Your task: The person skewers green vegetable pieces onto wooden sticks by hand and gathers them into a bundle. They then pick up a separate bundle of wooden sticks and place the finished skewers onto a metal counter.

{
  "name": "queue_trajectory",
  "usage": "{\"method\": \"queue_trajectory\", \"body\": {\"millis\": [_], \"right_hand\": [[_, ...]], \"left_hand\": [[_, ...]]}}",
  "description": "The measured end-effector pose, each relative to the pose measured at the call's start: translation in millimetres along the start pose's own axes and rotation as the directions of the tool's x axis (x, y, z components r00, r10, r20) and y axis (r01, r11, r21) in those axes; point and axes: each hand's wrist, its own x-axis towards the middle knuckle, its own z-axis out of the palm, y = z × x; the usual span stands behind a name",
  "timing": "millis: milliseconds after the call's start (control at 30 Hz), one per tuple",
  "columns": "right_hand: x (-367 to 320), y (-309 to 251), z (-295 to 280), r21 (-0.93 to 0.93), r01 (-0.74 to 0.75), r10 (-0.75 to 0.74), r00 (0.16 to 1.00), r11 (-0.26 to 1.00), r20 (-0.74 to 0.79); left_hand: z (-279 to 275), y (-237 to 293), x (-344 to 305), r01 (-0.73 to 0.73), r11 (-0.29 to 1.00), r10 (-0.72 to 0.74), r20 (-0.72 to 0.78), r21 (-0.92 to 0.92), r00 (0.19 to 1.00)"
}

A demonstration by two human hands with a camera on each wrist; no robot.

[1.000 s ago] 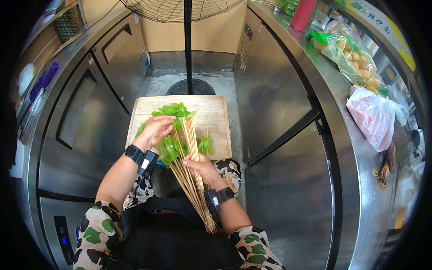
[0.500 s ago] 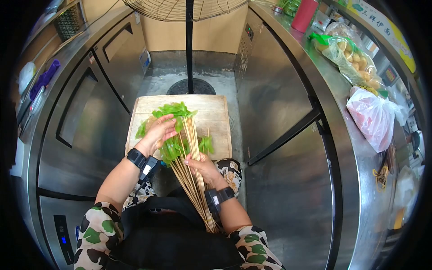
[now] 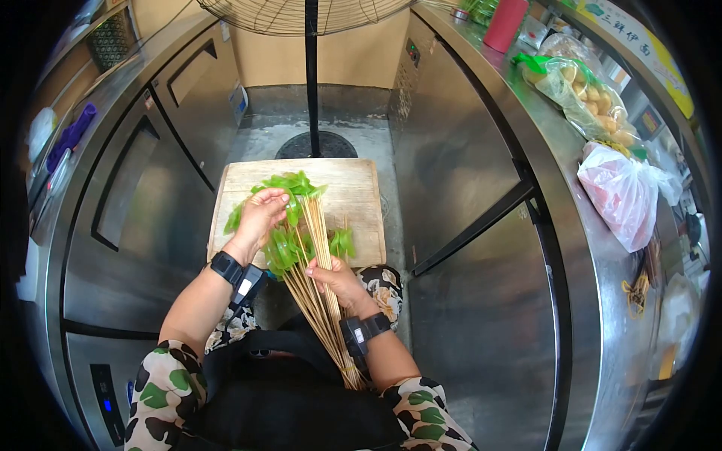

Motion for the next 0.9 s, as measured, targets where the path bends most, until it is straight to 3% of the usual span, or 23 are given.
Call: {"method": "queue_trajectory", "body": {"millis": [200,400,700,900], "right_hand": [[-0.3,1.0,-2.7,0.017,-0.001,0.001,1.000,1.000,0.005],[1.1,2.2,-2.2,0.005,0.003,-0.003,1.000,1.000,-0.002],[0.5,3.5,-2.7,-0.020,0.023,-0.023,1.000,1.000,-0.007],[0.2,3.3,-2.3,-0.033,0.015,-0.016,1.000,0.999,-0.025]], "left_hand": [[3.6,-5.7,-2.8,-0.221,0.957,0.225,0.000,0.189,0.974],[2.8,-17.6,-8.5,-0.275,0.940,0.283,-0.012,0.201,0.959],[0.8,-27.2,-9.4,-0.256,0.951,0.260,0.001,0.175,0.966],[4.2,-41.8,-16.1,-0.151,0.954,0.156,0.001,0.258,0.988]]}}
